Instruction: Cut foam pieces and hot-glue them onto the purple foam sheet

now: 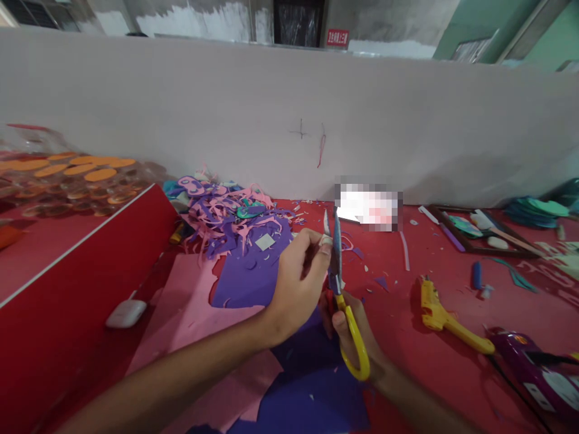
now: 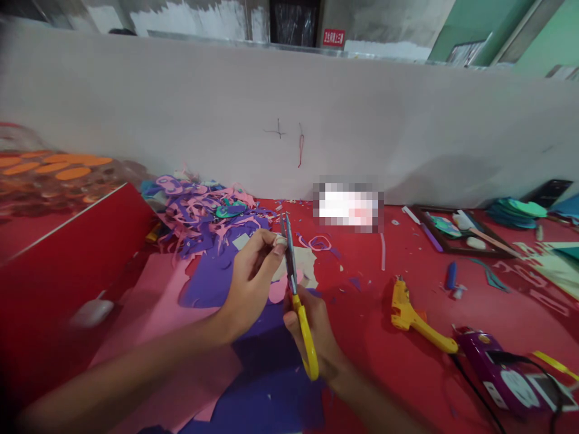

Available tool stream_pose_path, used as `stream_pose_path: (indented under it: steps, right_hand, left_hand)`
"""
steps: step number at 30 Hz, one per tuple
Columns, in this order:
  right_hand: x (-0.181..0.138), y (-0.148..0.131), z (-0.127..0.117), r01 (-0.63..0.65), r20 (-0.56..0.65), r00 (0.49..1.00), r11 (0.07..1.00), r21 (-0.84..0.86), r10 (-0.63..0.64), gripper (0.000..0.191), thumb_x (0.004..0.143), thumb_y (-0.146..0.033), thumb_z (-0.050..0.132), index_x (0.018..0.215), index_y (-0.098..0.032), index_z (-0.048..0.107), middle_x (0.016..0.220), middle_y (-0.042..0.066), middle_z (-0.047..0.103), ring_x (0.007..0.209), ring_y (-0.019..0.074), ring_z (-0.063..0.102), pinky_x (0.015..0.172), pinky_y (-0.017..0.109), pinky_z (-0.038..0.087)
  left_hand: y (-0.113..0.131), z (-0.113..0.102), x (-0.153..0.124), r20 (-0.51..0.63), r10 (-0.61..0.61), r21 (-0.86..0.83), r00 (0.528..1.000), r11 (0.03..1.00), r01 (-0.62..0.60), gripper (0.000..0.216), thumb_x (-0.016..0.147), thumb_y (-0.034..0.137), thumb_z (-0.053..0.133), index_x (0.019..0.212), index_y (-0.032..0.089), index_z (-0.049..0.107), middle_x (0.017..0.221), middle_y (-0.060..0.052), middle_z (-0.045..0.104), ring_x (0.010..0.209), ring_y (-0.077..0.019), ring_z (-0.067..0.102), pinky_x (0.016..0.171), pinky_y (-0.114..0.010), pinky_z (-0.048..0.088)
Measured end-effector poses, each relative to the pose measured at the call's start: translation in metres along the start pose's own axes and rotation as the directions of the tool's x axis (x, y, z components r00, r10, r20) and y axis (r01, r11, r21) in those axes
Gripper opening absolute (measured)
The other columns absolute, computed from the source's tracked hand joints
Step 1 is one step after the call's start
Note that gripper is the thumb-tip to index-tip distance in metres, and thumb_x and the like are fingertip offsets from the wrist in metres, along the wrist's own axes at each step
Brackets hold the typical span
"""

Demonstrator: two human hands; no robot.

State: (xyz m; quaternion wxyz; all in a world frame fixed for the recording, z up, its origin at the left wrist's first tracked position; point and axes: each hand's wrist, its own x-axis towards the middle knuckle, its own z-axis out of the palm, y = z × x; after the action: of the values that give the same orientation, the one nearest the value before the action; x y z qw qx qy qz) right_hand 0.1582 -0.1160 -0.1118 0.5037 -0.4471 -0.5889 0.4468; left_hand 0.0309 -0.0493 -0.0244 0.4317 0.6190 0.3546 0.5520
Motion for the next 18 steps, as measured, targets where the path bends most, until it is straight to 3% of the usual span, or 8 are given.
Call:
stream_pose_path:
  steps: [18]
  right_hand:
    - [0.0021, -0.0031, -0.0018, -0.013, 0.002, 1.000, 1.000, -0.009, 0.013, 0.062, 0.088, -0.082, 0.048, 0.077, -0.021, 0.050, 0.064, -0.003, 0.045, 0.056, 0.0118, 0.037, 0.051, 0.028, 0.028]
  left_hand:
    - [-0.0009, -0.0015, 0.0022, -0.030, 0.021, -0.035, 0.999, 0.999, -0.022, 0.024, 0.102, 0.033, 0.053, 0.082, 0.021, 0.050, 0.072, 0.003, 0.045, 0.065, -0.0112, 0.041, 0.059, -0.026, 0.036]
